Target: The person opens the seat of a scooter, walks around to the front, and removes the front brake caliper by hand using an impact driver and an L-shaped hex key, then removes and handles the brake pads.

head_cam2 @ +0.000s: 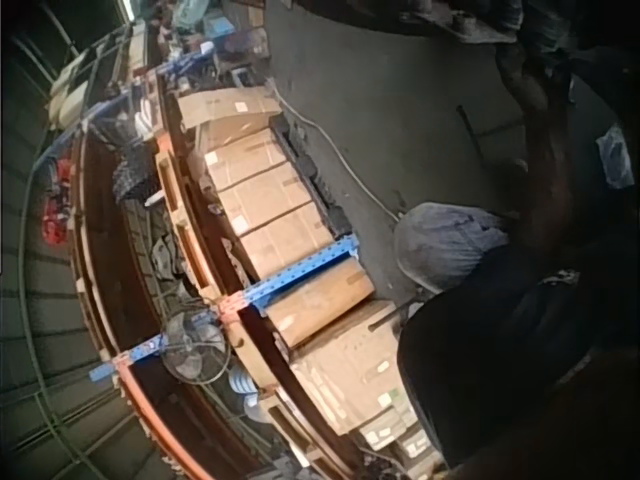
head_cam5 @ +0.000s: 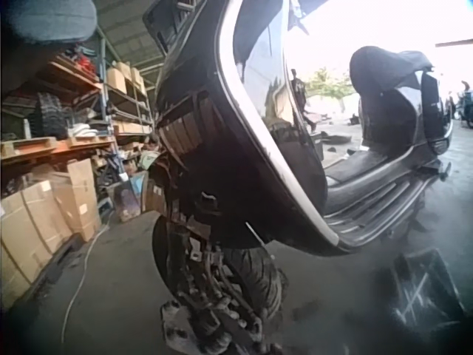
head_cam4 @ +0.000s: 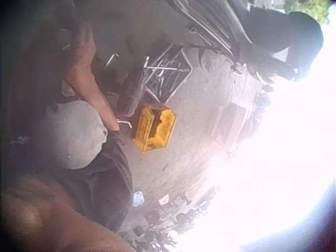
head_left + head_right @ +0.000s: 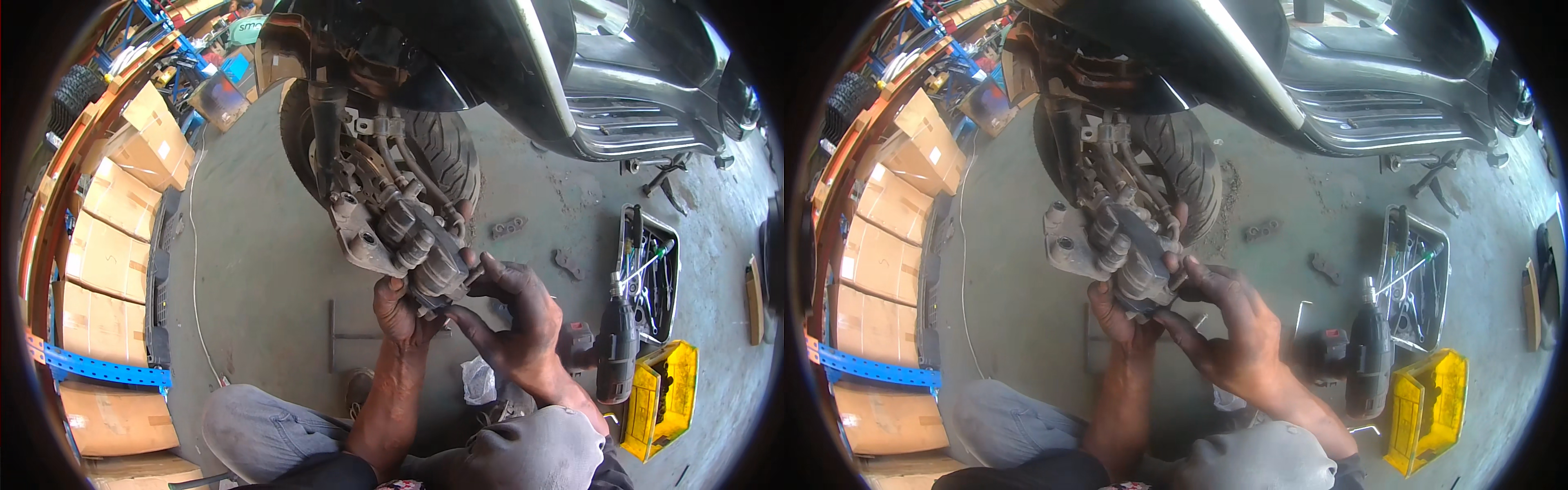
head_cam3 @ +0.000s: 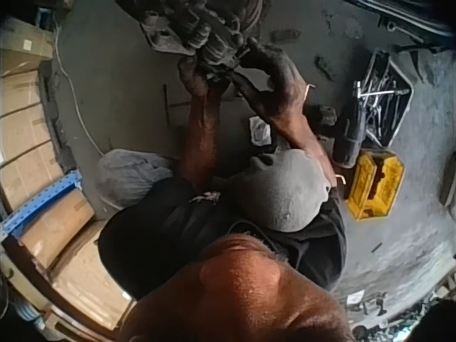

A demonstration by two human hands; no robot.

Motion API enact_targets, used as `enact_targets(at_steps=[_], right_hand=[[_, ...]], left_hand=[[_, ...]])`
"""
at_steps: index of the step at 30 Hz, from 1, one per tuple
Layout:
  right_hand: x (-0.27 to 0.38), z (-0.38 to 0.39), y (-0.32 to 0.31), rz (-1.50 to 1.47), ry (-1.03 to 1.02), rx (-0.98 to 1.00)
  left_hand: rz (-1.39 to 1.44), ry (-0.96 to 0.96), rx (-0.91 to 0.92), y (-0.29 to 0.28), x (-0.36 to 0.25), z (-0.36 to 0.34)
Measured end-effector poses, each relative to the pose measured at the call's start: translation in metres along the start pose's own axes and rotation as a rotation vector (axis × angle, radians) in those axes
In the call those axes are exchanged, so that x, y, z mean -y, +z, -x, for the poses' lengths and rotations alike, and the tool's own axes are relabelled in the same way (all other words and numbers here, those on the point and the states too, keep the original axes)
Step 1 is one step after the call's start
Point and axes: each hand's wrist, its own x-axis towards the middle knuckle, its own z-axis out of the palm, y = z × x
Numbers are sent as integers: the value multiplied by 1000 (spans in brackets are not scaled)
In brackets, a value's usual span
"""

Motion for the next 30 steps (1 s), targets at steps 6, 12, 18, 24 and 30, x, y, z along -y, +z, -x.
enact_targets(at_steps=[6,12,18,24,30], right_hand=[[-2,2,2,94,20,-28],[-3,0,-4,125,-59,-10],[-6,2,-1,121,-135,-34],[-6,1,2,47,25,-8],[-25,10,-27,-232,603,-78]], left_hand=[[-87,-5,2,0,-1,-2],[-8,17,20,2,5,-4],[104,15,21,4,8,-4],[-80,12,-48,3,-3,-6],[-536,98,-126,17,-3,-12]])
